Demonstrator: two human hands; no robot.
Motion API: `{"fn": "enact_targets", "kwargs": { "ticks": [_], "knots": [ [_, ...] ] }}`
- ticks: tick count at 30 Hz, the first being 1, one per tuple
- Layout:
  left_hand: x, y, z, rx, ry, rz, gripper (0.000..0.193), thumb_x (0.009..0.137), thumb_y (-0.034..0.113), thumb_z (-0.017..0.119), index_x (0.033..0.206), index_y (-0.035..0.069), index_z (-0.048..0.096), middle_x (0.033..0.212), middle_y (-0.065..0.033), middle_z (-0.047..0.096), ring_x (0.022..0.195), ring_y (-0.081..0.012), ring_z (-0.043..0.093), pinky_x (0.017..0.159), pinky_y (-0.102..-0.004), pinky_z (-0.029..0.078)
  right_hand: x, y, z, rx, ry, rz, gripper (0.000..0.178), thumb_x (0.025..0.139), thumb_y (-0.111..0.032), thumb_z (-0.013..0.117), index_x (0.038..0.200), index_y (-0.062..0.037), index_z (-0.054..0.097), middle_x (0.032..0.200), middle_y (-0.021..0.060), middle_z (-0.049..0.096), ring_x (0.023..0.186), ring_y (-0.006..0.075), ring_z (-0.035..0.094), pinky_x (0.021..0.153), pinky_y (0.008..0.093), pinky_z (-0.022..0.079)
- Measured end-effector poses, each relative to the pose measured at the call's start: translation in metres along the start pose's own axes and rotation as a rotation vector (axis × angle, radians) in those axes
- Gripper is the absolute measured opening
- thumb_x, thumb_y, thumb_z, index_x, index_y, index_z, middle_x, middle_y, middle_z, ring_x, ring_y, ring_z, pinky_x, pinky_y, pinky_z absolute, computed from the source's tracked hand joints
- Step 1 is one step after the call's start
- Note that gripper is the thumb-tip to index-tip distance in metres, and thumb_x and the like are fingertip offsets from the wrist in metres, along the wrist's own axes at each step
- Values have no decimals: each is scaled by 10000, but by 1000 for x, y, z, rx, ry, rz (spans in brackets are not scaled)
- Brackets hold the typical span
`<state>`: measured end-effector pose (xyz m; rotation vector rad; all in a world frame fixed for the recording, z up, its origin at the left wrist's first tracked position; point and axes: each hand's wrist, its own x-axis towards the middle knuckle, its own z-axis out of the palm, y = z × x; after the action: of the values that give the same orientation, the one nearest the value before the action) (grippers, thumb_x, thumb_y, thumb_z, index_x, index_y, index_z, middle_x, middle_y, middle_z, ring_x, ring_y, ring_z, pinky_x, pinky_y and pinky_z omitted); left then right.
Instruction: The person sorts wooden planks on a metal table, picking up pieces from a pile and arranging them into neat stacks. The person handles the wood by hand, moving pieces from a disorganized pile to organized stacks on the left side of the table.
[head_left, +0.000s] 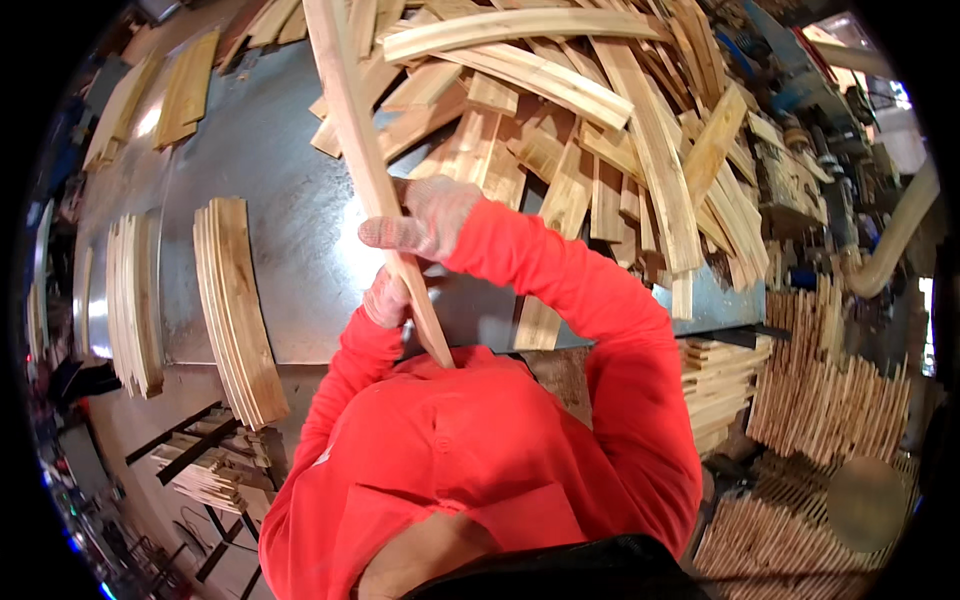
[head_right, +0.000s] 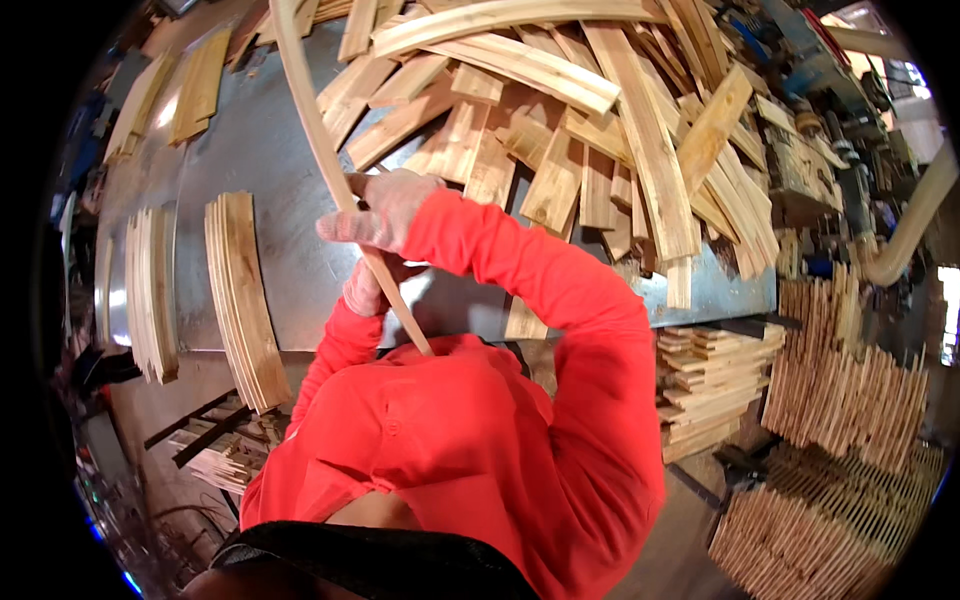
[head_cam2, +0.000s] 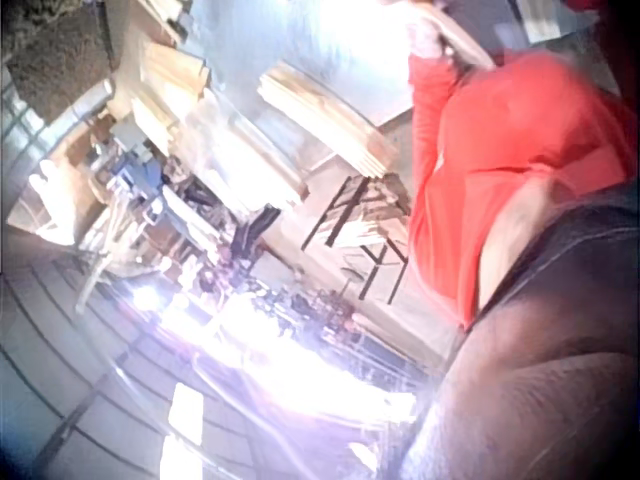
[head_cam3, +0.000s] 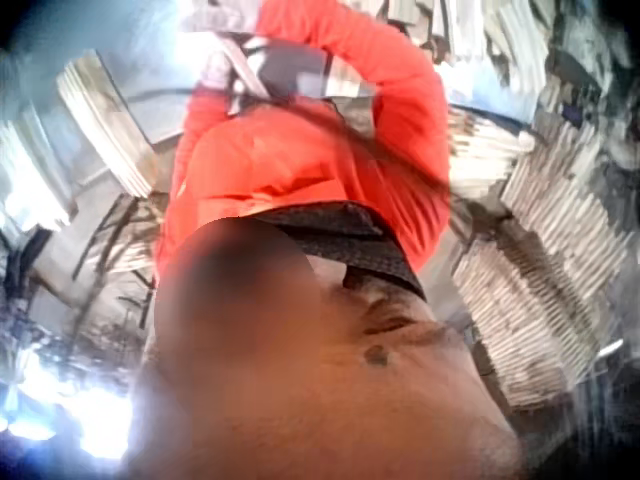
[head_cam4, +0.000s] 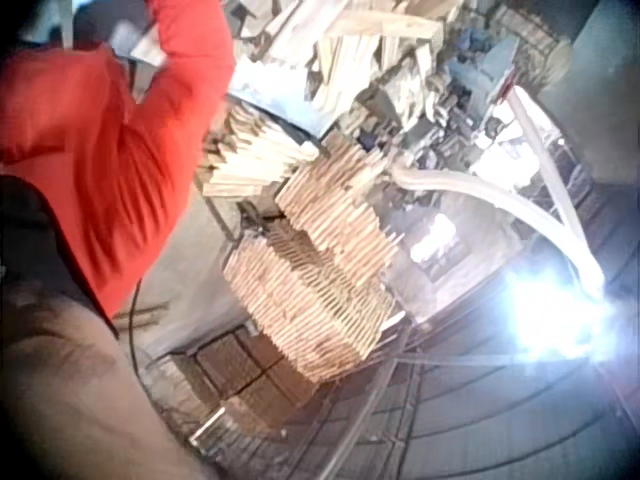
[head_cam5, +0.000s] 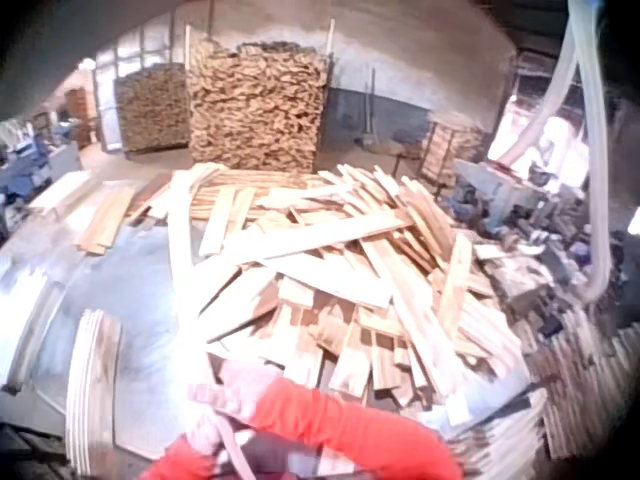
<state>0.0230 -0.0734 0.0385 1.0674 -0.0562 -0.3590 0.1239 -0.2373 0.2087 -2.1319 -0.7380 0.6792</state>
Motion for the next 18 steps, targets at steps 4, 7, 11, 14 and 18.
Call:
{"fn": "enact_targets", "kwargs": {
  "ticks": [4,7,11,14,18],
  "knots": [
    [-8,22,7,272,303,102,532,803,430,707,1097,-7,629,971,-111,677,809,-209,661,734,-342,544,42,62,-105,-138,207,575,636,713,-495,745,1123,-44,565,967,114,622,873,258,610,722,379,520],
    [-21,35,-26,821,514,-126,239,804,257,659,900,38,667,843,-117,683,763,-145,655,659,-300,526,3,202,-172,-806,506,493,711,634,-416,788,1206,-60,562,1143,186,611,1051,349,589,896,418,484],
    [-74,63,-84,1087,954,-582,438,765,441,666,1067,123,677,1002,-160,691,952,-317,655,866,-405,500,4,188,-132,-897,475,609,673,672,-315,728,1282,-120,523,1135,235,632,1084,391,600,945,448,481],
    [-122,57,-172,1442,1104,-637,528,798,337,677,1250,114,519,1064,-188,650,990,-384,621,841,-449,496,-23,129,-80,-946,502,666,826,696,-323,739,1417,-105,400,1228,289,562,1092,409,586,931,471,479],
    [-140,95,-183,1631,1296,-391,603,858,292,663,1346,59,396,1144,-198,601,1052,-400,588,901,-464,483,-54,109,-21,-405,356,578,861,722,-325,789,1444,-122,367,1287,259,527,1145,380,558,973,449,455]
  ]
}}
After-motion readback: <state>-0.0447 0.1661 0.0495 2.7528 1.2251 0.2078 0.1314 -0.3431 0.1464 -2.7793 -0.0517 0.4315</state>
